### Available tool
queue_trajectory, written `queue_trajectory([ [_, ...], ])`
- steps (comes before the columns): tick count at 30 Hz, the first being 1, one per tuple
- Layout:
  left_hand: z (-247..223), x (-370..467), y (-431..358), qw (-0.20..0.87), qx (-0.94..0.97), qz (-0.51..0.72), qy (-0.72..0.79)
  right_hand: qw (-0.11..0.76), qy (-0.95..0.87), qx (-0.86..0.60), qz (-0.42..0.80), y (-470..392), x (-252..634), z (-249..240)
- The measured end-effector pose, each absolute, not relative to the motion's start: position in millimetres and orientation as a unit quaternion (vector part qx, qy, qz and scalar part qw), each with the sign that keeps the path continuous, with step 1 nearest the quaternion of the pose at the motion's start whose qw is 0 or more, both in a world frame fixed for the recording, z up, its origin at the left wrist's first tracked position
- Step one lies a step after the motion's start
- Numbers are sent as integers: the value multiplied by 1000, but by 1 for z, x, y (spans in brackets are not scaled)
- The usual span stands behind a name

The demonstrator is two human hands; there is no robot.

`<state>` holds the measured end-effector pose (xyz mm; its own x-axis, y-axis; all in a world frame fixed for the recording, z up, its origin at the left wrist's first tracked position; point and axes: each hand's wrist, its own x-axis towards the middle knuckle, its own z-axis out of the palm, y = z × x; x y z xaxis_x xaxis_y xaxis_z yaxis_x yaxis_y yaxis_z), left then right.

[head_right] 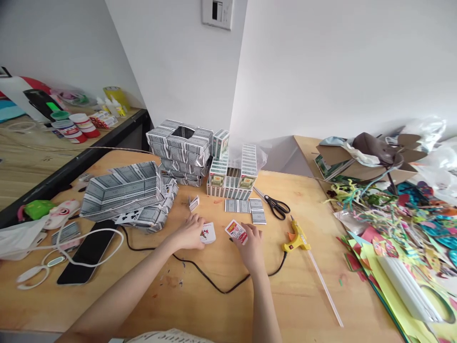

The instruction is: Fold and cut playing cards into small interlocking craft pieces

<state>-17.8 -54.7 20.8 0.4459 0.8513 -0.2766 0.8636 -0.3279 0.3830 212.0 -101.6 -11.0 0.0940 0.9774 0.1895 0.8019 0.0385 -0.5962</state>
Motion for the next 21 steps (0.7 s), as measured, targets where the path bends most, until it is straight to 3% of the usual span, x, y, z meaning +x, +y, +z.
queue_trajectory([
  [4, 21, -16, -63, 211, 832, -16, 512, 330, -651, -623, 281, -97, 182, -5],
  [8, 25, -18, -69, 217, 832, -14, 510, 300, -652, -596, 361, -93, 147, -5],
  [17, 32, -22, -79, 220, 837, 16, 500, 235, -637, -620, 394, -86, 126, -2],
  [21, 42, -28, -72, 237, 840, 128, 471, 291, -618, -633, 364, -84, 129, 3],
])
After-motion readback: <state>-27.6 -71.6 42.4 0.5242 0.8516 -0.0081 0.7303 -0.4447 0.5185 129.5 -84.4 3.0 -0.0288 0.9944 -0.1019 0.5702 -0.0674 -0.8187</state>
